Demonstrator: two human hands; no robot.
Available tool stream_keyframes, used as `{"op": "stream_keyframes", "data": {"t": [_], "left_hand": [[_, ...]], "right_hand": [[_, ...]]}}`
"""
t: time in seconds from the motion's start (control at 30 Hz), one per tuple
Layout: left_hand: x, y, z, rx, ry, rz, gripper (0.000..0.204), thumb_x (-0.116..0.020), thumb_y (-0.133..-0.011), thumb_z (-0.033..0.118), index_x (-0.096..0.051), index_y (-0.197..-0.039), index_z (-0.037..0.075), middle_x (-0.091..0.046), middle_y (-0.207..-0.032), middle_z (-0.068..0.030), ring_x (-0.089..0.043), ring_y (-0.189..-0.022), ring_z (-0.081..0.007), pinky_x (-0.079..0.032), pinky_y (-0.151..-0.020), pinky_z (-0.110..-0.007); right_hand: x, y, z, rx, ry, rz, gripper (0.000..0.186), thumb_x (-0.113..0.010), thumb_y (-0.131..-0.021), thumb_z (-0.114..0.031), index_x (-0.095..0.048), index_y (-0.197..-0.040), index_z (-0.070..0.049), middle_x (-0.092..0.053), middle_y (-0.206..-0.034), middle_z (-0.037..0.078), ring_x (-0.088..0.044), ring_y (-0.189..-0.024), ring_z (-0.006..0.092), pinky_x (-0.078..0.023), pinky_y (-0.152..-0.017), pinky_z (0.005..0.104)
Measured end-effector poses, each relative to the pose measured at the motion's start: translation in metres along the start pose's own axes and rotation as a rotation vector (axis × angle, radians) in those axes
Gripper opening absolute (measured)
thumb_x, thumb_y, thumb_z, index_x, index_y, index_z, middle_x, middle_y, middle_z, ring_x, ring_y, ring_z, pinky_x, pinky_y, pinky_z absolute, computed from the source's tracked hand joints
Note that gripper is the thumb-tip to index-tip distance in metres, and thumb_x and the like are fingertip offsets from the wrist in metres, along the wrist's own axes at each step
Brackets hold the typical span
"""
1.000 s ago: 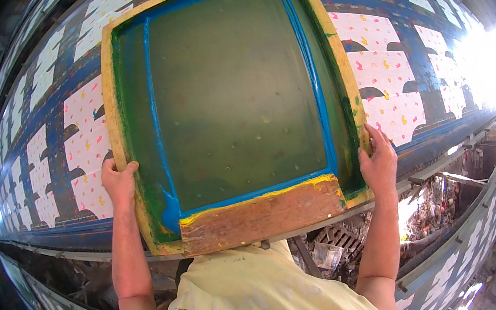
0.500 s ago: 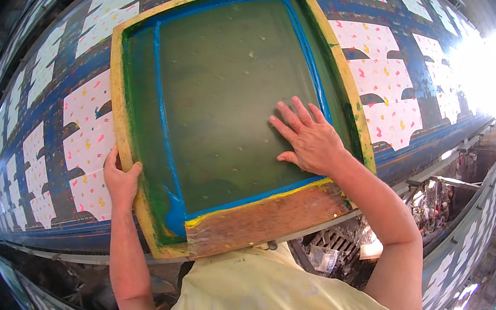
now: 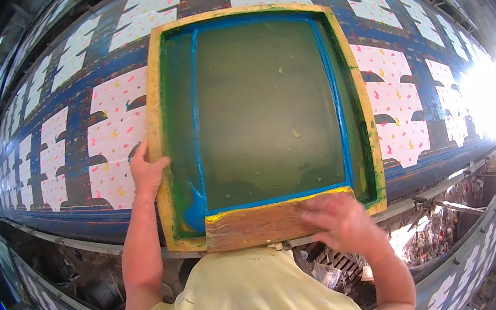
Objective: The person uses a squeegee to pull green ink across a screen-printing frame, repeatedly repositioning the frame and pulling the squeegee to coat the screen. The person works over a conveyor with white paper sheets, but the final printed result is not shown.
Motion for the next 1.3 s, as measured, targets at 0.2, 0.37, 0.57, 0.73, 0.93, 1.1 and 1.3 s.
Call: {"op": "stream_keyframes", "data": {"t": [0.2, 0.37, 0.57, 0.73, 0.93, 1.1, 1.3], "left_hand": [[0.000, 0.000, 0.004, -0.064, -0.105, -0.001, 0.074, -0.080, -0.077, 0.000, -0.070, -0.150, 0.000, -0.079, -0.128, -0.0146, -0.077, -0.116, -0.0250, -0.058, -0.104, -0.037], [0.002, -0.001, -0.003, -0.107, -0.060, 0.011, 0.073, -0.081, -0.076, 0.004, -0.072, -0.148, 0.002, -0.078, -0.125, -0.0185, -0.077, -0.113, -0.0302, -0.059, -0.101, -0.040], [-0.001, -0.008, -0.016, -0.135, -0.067, 0.032, 0.072, -0.083, -0.075, 0.009, -0.073, -0.146, 0.003, -0.076, -0.121, -0.0215, -0.076, -0.112, -0.0360, -0.059, -0.100, -0.045], [-0.003, -0.009, -0.017, -0.156, -0.093, 0.068, 0.072, -0.084, -0.074, 0.010, -0.074, -0.145, 0.005, -0.075, -0.120, -0.0213, -0.075, -0.113, -0.0377, -0.059, -0.100, -0.046], [-0.002, -0.009, -0.019, -0.127, -0.126, 0.018, 0.073, -0.083, -0.075, 0.010, -0.072, -0.148, 0.005, -0.073, -0.121, -0.0205, -0.073, -0.116, -0.0376, -0.058, -0.102, -0.045], [-0.004, -0.007, -0.016, -0.126, -0.107, 0.057, 0.076, -0.082, -0.076, 0.007, -0.069, -0.151, 0.005, -0.073, -0.123, -0.0205, -0.073, -0.116, -0.0380, -0.057, -0.105, -0.045], [-0.004, 0.003, 0.000, -0.153, -0.266, 0.117, 0.076, -0.081, -0.081, 0.001, -0.066, -0.155, 0.001, -0.076, -0.134, -0.0199, -0.075, -0.121, -0.0314, -0.058, -0.107, -0.041]], "right_hand": [[-0.047, 0.009, -0.041, -0.071, 0.272, 0.066, 0.062, -0.082, -0.080, -0.008, -0.075, -0.141, -0.013, -0.073, -0.140, 0.011, -0.071, -0.126, 0.0351, -0.058, -0.108, 0.0490], [-0.059, -0.025, -0.056, -0.073, 0.261, 0.188, 0.061, -0.077, -0.078, -0.001, -0.076, -0.138, -0.012, -0.076, -0.128, 0.009, -0.074, -0.116, 0.0334, -0.059, -0.103, 0.0474], [-0.056, -0.052, -0.053, -0.231, 0.289, -0.069, 0.046, -0.077, -0.084, -0.004, -0.082, -0.127, -0.017, -0.082, -0.116, 0.009, -0.079, -0.109, 0.0340, -0.063, -0.095, 0.0479], [-0.063, -0.029, -0.065, -0.255, 0.261, -0.026, 0.050, -0.073, -0.083, 0.002, -0.081, -0.129, -0.017, -0.081, -0.115, 0.010, -0.076, -0.113, 0.0364, -0.061, -0.096, 0.0501], [-0.084, -0.015, -0.062, -0.158, 0.353, 0.166, 0.049, -0.077, -0.084, -0.005, -0.079, -0.131, -0.017, -0.078, -0.127, 0.005, -0.076, -0.115, 0.0290, -0.059, -0.101, 0.0445], [-0.082, -0.051, -0.029, -0.058, 0.373, 0.270, 0.061, -0.080, -0.075, 0.001, -0.078, -0.133, -0.017, -0.077, -0.123, 0.006, -0.076, -0.113, 0.0314, -0.059, -0.098, 0.0463], [-0.057, -0.140, 0.035, -0.033, 0.431, 0.266, 0.048, -0.076, -0.079, -0.003, -0.077, -0.125, -0.016, -0.075, -0.111, 0.008, -0.075, -0.105, 0.0319, -0.058, -0.096, 0.0469]]}}
Point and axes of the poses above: each hand's wrist, its own y-axis away from the middle knuckle, its own x-axis out of the back of the hand, z = x × y, the point moved 4 cm from there along -y, towards the middle knuckle
